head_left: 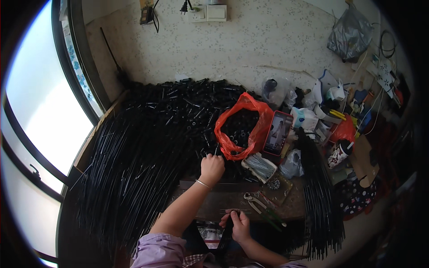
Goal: Assembling bundles of black rods into housing units at a manufacturing workbench.
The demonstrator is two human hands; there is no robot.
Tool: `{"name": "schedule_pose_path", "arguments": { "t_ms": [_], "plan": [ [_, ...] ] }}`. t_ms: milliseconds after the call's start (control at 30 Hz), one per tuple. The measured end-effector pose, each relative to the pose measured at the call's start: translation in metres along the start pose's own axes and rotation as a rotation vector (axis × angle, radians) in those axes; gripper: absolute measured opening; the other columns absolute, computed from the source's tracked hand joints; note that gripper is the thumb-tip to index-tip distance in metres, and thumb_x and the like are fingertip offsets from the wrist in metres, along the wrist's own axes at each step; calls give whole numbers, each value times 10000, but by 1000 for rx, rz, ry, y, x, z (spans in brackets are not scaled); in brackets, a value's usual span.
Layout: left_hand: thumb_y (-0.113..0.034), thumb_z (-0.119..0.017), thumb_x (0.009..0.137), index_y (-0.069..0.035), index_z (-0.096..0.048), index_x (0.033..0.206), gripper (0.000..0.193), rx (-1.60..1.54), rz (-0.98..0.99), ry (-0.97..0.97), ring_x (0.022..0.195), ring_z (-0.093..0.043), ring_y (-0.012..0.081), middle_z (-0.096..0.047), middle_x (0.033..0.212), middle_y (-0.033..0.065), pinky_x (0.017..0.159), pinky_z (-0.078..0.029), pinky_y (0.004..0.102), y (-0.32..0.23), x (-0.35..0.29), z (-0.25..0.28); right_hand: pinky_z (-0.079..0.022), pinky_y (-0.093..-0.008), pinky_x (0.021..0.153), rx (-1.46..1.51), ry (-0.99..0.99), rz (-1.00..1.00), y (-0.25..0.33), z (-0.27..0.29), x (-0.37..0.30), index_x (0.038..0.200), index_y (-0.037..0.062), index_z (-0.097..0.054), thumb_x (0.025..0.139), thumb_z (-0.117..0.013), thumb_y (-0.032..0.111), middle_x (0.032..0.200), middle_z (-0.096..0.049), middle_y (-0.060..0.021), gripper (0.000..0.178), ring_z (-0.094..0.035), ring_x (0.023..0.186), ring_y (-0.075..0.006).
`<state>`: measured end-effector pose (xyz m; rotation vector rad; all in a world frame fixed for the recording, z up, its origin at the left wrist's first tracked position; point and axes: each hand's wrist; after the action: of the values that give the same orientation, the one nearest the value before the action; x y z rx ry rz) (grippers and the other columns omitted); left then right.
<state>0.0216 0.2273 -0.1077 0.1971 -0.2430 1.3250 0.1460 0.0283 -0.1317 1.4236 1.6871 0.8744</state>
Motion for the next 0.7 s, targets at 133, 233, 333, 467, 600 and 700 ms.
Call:
{"name": "schedule_pose_path", "arguments": {
  "t_ms": [133, 233, 333, 467, 600, 700],
  "plan": [
    [-258, -642, 756, -66, -591, 841, 216, -442, 150, -4, 747, -616, 299, -639, 763, 115, 657, -494, 383, 19, -5, 46, -476, -285, 565, -5, -47, -28, 2, 0, 5, 987, 11, -504, 945, -423, 221, 767, -599, -107, 228, -602, 637, -192],
    [-151, -726, 705, -35, -629, 958, 294, -925, 142, -244, 664, -622, 140, -646, 736, 70, 620, -495, 283, 54, -9, 68, -476, -281, 564, -37, -58, -30, 6, -5, 1, 981, 6, -508, 947, -419, 218, 764, -599, -105, 232, -602, 631, -188],
    [-145, -702, 736, -22, -603, 959, 273, -1488, 307, -216, 662, -600, 111, -630, 714, 31, 634, -499, 270, 74, -18, 83, -475, -279, 557, -67, -58, -23, 15, -19, -5, 976, 0, -512, 948, -417, 211, 760, -600, -102, 233, -603, 627, -184],
    [-164, -646, 773, -39, -557, 957, 240, -1307, 281, -212, 726, -634, 231, -635, 759, 103, 659, -511, 317, 85, -34, 68, -478, -281, 557, -76, -15, -4, 10, -25, -7, 959, 8, -512, 947, -417, 198, 762, -602, -103, 212, -609, 632, -192],
    [-201, -615, 775, -60, -565, 917, 207, -237, 289, 165, 805, -615, 335, -627, 829, 159, 671, -510, 402, 75, -54, 43, -496, -288, 595, 67, -28, 24, -2, -16, -3, 925, 33, -499, 930, -459, 147, 780, -611, -117, 121, -618, 685, -194],
    [-124, -598, 741, -63, -588, 853, 128, -205, 206, 134, 784, -630, 327, -637, 800, 152, 653, -508, 415, 78, -48, 18, -501, -297, 623, 57, -28, 17, -5, -13, -10, 922, 39, -512, 913, -491, 128, 803, -622, -119, 92, -624, 716, -201]
  ]
}}
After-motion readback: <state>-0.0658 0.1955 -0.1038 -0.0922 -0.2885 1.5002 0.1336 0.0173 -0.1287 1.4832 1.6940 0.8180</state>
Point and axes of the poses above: each hand's wrist, its own x-axis towards the middle knuckle, its own z-axis out of the back of the hand, y = z × x
